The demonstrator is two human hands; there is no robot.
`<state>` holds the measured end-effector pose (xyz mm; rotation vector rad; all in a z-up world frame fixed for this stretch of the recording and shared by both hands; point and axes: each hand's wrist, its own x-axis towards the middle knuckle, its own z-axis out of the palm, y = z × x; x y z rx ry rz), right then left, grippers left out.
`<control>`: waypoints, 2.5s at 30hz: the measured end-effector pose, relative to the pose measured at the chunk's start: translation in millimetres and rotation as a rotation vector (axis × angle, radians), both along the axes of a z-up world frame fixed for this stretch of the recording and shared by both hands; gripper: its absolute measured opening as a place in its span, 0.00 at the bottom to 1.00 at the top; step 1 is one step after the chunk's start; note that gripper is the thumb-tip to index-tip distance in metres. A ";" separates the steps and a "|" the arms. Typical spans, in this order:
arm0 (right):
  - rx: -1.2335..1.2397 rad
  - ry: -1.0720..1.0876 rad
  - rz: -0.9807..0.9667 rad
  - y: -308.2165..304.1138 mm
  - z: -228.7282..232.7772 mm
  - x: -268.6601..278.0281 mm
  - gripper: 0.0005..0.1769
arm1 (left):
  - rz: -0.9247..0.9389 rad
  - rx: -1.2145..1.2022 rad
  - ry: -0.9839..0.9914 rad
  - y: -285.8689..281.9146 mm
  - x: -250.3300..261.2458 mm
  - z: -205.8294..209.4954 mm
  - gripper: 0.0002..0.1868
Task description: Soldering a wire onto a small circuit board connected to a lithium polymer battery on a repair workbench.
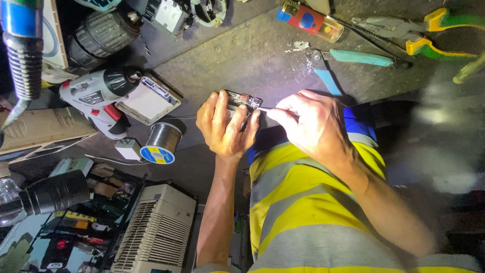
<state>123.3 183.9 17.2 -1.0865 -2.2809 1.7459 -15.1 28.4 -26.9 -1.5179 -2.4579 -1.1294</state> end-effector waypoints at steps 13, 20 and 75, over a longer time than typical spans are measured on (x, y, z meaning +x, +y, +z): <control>-0.013 0.058 -0.004 1.4 -2.2 -1.1 0.02 | 0.004 0.003 0.010 1.3 -1.2 0.7 0.13; -0.036 0.070 0.008 6.3 -0.8 -4.0 0.02 | -0.001 -0.002 0.020 3.4 -2.5 3.5 0.13; -0.130 -0.021 0.101 15.1 6.4 -4.3 0.05 | 0.002 0.012 0.034 4.7 -3.5 0.9 0.10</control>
